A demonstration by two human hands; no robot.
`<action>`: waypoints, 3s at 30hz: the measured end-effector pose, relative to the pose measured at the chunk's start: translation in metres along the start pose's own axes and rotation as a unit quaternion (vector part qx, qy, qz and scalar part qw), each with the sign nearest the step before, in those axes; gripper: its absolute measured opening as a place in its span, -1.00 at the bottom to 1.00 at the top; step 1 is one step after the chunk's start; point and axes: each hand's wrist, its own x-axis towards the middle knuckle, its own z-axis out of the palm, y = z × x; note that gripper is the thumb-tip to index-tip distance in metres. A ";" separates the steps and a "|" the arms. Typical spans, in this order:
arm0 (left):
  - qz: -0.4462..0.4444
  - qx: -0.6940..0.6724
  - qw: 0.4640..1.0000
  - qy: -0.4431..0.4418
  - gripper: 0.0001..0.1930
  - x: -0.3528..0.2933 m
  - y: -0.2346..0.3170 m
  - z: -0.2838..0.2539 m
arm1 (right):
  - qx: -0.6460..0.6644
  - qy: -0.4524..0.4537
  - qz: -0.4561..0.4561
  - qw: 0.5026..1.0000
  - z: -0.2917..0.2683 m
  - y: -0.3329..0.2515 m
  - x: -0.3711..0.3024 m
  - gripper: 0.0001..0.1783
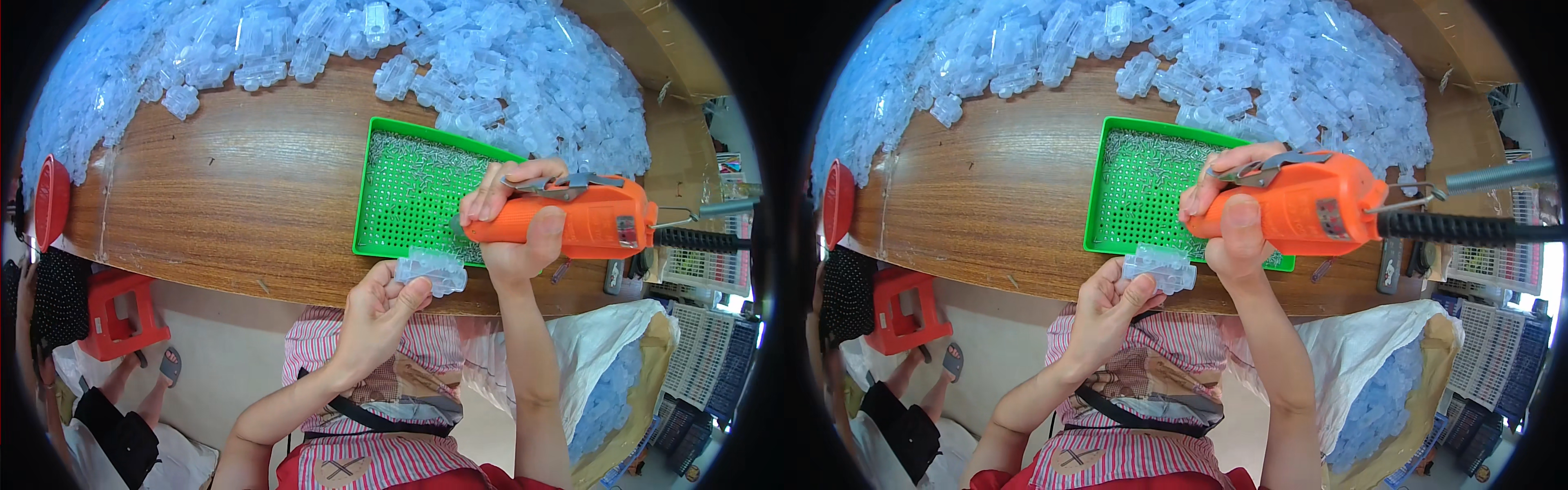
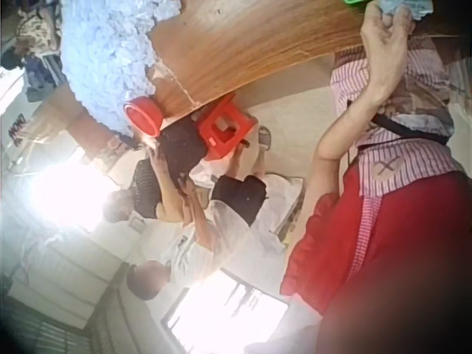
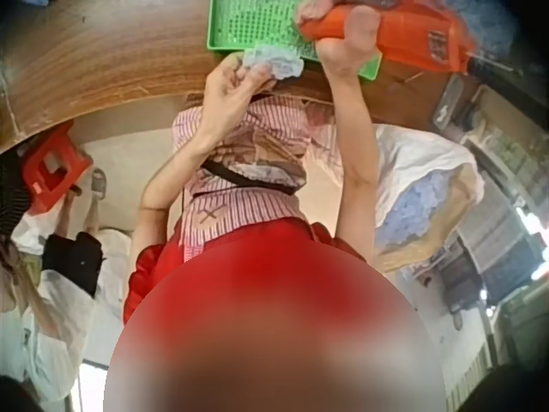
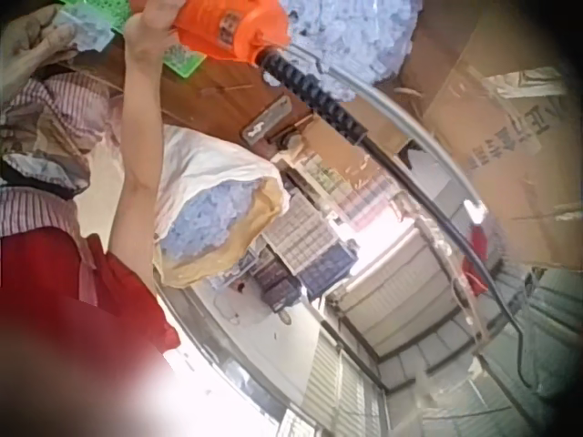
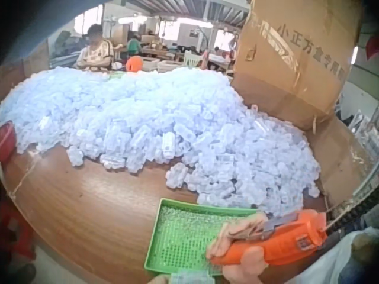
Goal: The person picks up a plastic part and a screw, inserts the screw into the part, and drives it in with a power screwdriver. They repeat this process for several parts, occasionally reaching into a large bag to retrieve more and placing the finished pieces on the table.
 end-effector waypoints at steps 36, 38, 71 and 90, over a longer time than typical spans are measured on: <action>0.027 -0.008 1.000 -0.004 -0.71 0.004 -0.007 -0.006 | 0.006 -0.111 -0.056 0.992 0.029 -0.064 -0.028 -0.27; 0.032 -0.010 0.999 -0.007 -0.70 0.004 -0.008 -0.007 | -0.001 -0.110 -0.056 0.992 0.030 -0.061 -0.027 -0.26; -0.006 0.072 0.995 -0.070 -0.74 -0.020 0.073 -0.034 | -0.072 0.036 0.056 0.995 0.013 -0.076 0.010 -0.56; 0.283 0.711 0.554 0.327 -0.56 0.172 0.170 -0.060 | -0.149 0.130 0.014 0.980 -0.004 -0.079 0.010 -0.41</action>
